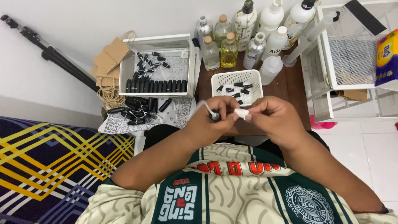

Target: Assembling perfume bottle sprayer components by joining the sprayer head and dip tube to the cap.

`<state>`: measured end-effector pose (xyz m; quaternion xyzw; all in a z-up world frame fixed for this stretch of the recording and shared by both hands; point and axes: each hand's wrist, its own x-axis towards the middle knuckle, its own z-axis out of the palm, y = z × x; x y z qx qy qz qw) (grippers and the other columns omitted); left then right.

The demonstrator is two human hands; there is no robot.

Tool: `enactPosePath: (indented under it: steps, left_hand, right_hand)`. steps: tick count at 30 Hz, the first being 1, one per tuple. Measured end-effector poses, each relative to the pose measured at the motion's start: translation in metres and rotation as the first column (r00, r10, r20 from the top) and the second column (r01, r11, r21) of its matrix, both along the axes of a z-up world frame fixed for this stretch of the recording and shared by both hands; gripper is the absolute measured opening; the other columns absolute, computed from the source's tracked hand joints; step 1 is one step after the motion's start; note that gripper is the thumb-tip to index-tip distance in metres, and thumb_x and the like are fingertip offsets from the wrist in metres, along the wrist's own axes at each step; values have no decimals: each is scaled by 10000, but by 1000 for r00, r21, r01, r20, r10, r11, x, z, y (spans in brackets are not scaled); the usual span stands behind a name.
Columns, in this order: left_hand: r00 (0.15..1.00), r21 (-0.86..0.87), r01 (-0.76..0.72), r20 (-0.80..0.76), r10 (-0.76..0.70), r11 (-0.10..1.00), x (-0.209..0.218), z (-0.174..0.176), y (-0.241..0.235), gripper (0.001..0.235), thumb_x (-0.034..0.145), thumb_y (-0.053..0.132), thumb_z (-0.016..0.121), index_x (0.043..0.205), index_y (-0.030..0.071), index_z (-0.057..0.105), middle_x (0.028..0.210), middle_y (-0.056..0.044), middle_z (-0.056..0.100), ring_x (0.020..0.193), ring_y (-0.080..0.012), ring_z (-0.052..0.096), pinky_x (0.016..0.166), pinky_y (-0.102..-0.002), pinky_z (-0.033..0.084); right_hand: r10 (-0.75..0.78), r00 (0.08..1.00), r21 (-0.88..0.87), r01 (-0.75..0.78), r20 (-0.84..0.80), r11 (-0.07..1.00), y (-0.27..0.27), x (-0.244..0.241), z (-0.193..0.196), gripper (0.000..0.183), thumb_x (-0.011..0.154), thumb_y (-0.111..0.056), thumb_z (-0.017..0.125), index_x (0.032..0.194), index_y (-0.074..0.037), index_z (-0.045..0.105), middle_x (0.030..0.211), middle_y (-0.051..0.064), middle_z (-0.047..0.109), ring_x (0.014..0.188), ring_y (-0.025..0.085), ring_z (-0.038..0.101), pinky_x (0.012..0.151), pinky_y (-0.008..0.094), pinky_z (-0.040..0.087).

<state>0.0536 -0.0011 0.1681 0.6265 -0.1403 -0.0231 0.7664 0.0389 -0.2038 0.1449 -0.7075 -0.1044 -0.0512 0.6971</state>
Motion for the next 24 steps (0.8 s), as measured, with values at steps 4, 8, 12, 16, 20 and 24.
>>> enactPosePath:
  steps: [4,8,12,16,20,24]
  left_hand:
    - [953,252,75,267,-144,965,0,21,7,260,843,6,723,697,87,524,944,-108,723,830,-245,677,737,-330,524]
    - [926,229,121,324,-192,966,14,13,13,276,814,6,743,675,131,540,991,-76,724,898,-249,668,797,-328,519]
    - [983,222,66,150,-101,973,37,9,31,262,788,-41,690,717,109,487,1028,-93,714,989,-217,659,865,-313,493]
    - [935,127,-108,-325,144,986,80,-44,29,297,804,-20,667,689,137,443,952,-83,667,759,-170,593,688,-280,479]
    - [743,50,-116,-658,120,992,105,-123,18,406,895,41,690,649,184,401,657,-39,522,631,-148,530,589,-282,484]
    - [671,94,-124,-725,153,988,114,-168,4,259,828,65,718,831,165,479,715,4,559,619,-139,649,559,-239,578]
  right_hand:
    - [248,888,511,-18,-386,859,-4,3,-28,93,832,51,726,860,32,640,703,164,691,599,251,742,576,364,633]
    - [373,835,622,-47,-405,782,-7,8,-32,96,828,27,712,876,27,629,674,177,680,578,280,754,575,429,670]
    - [259,921,527,-71,-292,847,-27,12,-16,143,834,53,703,944,17,617,702,124,660,580,230,746,559,343,659]
    - [292,952,116,-281,-89,953,-44,-20,79,284,785,-187,676,1003,-63,544,680,64,526,550,156,549,494,288,454]
    - [523,804,-154,-500,282,852,-58,-55,134,319,1032,-342,614,1292,-158,624,914,42,691,802,236,701,834,431,681]
    - [470,842,-132,-451,266,883,-70,-72,143,281,1024,-342,604,1236,-157,615,889,42,670,778,232,679,811,423,660]
